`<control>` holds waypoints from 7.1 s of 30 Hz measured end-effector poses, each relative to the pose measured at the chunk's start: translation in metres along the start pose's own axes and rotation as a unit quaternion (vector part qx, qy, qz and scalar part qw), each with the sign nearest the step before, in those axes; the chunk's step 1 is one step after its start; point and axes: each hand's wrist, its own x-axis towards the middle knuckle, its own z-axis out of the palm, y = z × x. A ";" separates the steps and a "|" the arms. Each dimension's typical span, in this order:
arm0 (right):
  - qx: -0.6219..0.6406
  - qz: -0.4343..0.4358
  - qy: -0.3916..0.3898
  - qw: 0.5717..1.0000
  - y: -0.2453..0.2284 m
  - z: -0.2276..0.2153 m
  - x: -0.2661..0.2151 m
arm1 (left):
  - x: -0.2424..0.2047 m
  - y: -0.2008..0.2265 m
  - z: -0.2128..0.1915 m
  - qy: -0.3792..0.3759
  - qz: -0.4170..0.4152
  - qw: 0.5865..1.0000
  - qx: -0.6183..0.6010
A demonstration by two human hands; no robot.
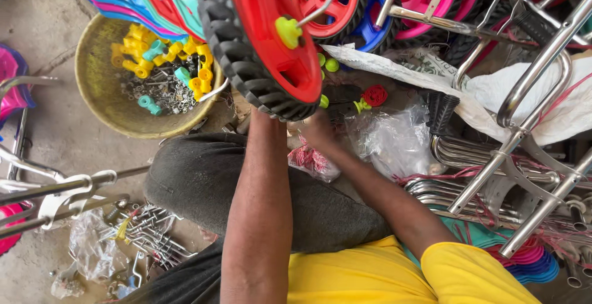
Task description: The person assembles a tricycle wheel by inserting a metal axle, adding plastic caps and washers, and securing the components with a hammer and wrench. The person then attaches the completed wheel to the tricycle frame.
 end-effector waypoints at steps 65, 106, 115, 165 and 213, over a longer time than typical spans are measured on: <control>-0.133 -0.374 -0.494 0.773 -0.356 0.145 0.046 | -0.245 0.066 -0.155 0.047 -0.142 0.984 -0.094; -0.191 -0.123 -0.829 0.511 -0.358 0.097 0.026 | -0.315 0.068 -0.149 0.064 -0.132 0.975 -0.169; -0.206 -0.159 -0.825 0.501 -0.348 0.097 0.032 | -0.322 0.058 -0.159 0.129 -0.105 0.928 -0.334; -0.242 -0.604 -0.261 0.713 -0.480 0.022 0.032 | -0.294 0.224 -0.260 0.143 0.250 0.930 -0.229; 0.282 0.225 -0.134 0.923 -0.086 0.258 0.253 | -0.115 0.235 -0.324 0.246 0.339 0.903 -0.098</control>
